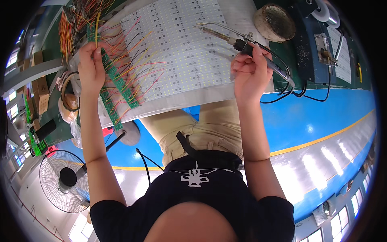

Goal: The person solders electrical wires onto an LED light panel assembly using a soldering iron.

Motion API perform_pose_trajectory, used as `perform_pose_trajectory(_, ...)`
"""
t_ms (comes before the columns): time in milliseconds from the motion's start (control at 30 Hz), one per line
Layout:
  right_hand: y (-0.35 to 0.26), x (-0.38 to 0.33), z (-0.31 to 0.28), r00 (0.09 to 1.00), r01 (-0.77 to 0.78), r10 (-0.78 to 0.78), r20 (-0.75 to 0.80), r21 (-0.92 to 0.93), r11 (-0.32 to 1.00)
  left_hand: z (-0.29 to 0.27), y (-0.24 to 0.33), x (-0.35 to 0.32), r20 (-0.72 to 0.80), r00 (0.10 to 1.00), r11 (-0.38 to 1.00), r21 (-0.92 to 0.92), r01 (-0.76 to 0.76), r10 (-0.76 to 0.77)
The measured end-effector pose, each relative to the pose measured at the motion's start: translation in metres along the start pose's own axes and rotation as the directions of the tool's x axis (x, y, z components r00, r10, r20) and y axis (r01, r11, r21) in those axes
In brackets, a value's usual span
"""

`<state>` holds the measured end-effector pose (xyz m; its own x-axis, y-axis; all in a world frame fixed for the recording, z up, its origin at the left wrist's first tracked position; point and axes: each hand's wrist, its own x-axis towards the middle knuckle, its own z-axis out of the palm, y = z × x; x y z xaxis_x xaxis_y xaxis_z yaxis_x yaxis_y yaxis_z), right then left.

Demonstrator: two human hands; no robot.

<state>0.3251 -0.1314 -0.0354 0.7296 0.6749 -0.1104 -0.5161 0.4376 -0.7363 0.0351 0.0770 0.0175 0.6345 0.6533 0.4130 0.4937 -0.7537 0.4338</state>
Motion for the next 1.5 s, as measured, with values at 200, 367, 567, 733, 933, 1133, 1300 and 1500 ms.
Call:
perform_pose_trajectory(200,0.001,0.001,0.002,1.0,0.009,-0.009,0.003,-0.012,1.0,-0.006,0.007,-0.002,-0.053,0.991,0.992,-0.014,0.125,-0.126)
perform_pose_trajectory(367,0.0,0.002,0.003,1.0,0.018,-0.018,0.011,-0.001,1.0,-0.019,0.003,0.009,-0.095,0.994,0.998,-0.049,0.044,-0.049)
perform_pose_trajectory(567,0.0,0.001,0.003,1.0,0.01,-0.01,-0.001,0.016,1.0,-0.038,-0.019,0.035,-0.167,0.986,1.0,0.012,-0.024,0.025)
perform_pose_trajectory(733,-0.001,0.001,0.001,0.999,0.022,-0.022,0.024,-0.002,1.0,-0.025,-0.019,0.06,0.124,0.988,0.984,0.164,0.071,-0.092)
perform_pose_trajectory(933,-0.001,0.0,0.002,1.0,0.015,-0.015,-0.023,-0.011,1.0,0.01,-0.023,0.071,0.469,0.883,0.959,0.245,-0.139,0.008)
perform_pose_trajectory(1133,0.0,-0.001,0.004,1.0,0.007,-0.007,-0.026,-0.027,1.0,0.01,-0.039,0.078,0.405,0.888,0.906,0.256,-0.338,0.217)
perform_pose_trajectory(1300,-0.002,-0.003,0.008,0.999,0.041,-0.042,-0.012,-0.08,0.996,0.0,-0.028,0.086,0.265,0.917,0.916,0.19,-0.353,0.298)
perform_pose_trajectory(1500,-0.025,0.013,0.057,0.979,0.198,-0.182,0.093,-0.205,0.959,0.003,-0.022,0.093,0.132,0.984,0.993,-0.024,-0.119,0.121)
